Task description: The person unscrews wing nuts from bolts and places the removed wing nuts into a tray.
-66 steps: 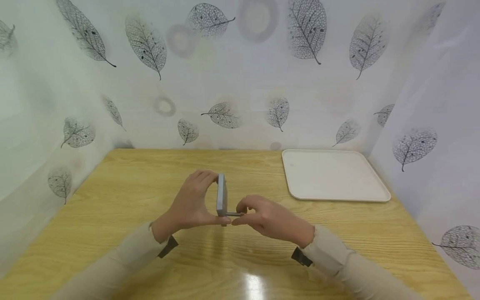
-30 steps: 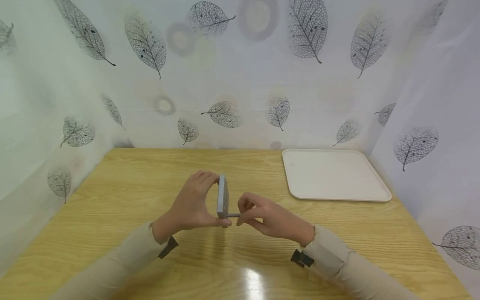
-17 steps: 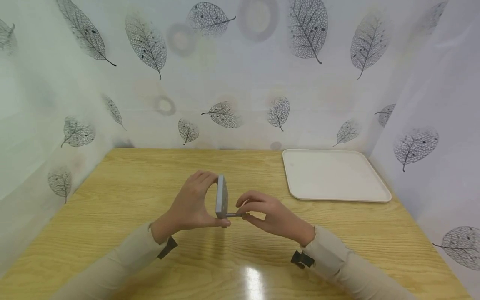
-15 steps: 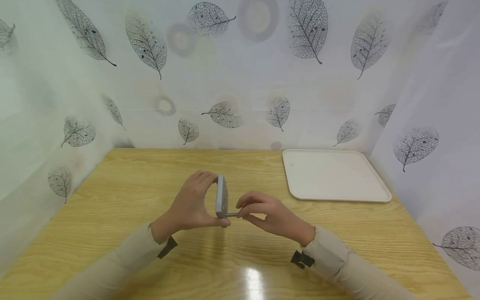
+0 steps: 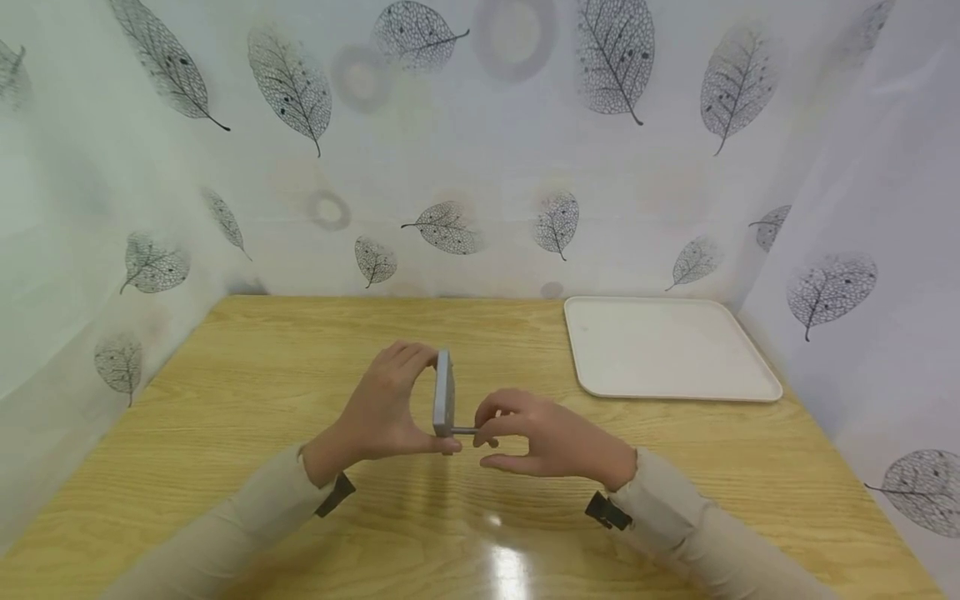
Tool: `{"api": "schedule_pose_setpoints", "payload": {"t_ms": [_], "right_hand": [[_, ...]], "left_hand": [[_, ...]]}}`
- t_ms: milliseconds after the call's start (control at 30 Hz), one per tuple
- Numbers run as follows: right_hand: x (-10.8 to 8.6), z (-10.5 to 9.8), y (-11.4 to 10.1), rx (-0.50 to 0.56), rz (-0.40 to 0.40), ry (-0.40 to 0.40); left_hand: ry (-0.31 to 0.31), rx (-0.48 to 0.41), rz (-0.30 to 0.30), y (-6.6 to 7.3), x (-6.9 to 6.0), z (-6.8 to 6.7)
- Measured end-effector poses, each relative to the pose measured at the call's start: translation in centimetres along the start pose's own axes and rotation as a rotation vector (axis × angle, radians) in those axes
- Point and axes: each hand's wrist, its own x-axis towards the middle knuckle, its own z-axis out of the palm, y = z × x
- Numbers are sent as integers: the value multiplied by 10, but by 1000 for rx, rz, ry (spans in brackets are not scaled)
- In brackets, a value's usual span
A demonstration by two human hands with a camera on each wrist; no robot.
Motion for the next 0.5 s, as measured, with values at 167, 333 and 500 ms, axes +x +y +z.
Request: {"api": "schedule_pose_setpoints", "payload": {"t_ms": [167,333,500], "right_hand": [[1,0,-2,35,40,-2],[0,1,1,67,28,35],[-1,3,5,86,-9,74]], "left_hand": [[-4,1,-5,0,0,0],[-5,-7,-21,0,0,-1],[2,-16,-17,0,-1,0]]}}
